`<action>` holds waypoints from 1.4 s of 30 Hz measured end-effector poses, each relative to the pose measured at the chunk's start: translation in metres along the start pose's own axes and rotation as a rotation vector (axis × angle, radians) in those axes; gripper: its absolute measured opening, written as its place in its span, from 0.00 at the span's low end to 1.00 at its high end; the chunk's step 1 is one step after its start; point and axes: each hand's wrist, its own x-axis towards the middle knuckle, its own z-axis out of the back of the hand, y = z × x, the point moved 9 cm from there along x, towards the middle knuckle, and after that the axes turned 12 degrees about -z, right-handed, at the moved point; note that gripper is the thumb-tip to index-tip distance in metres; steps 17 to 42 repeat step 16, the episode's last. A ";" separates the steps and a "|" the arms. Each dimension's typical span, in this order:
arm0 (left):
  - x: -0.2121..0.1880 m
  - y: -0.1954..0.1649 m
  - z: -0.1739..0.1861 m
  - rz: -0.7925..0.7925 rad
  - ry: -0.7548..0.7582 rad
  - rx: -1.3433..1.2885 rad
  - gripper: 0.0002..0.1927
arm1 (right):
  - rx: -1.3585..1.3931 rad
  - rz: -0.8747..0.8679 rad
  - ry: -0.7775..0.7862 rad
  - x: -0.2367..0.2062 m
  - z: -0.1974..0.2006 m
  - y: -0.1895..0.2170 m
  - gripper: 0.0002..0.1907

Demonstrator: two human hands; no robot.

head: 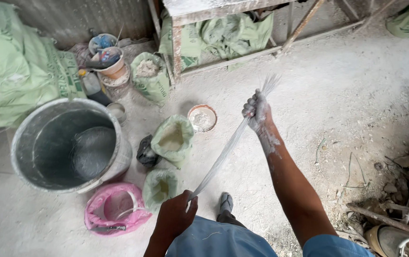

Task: The person cuts open a green sack labeled APLUS GYPSUM and scoops white powder into a small orange bowl using their hands. The person then pours the powder from the bowl into a larger metal bucket.

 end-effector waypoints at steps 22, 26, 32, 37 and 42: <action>0.014 0.039 -0.080 0.116 0.076 0.099 0.12 | -0.223 0.523 -0.030 -0.029 0.091 0.204 0.19; 0.014 0.039 -0.080 0.116 0.076 0.099 0.12 | -0.223 0.523 -0.030 -0.029 0.091 0.204 0.19; 0.014 0.039 -0.080 0.116 0.076 0.099 0.12 | -0.223 0.523 -0.030 -0.029 0.091 0.204 0.19; 0.014 0.039 -0.080 0.116 0.076 0.099 0.12 | -0.223 0.523 -0.030 -0.029 0.091 0.204 0.19; 0.014 0.039 -0.080 0.116 0.076 0.099 0.12 | -0.223 0.523 -0.030 -0.029 0.091 0.204 0.19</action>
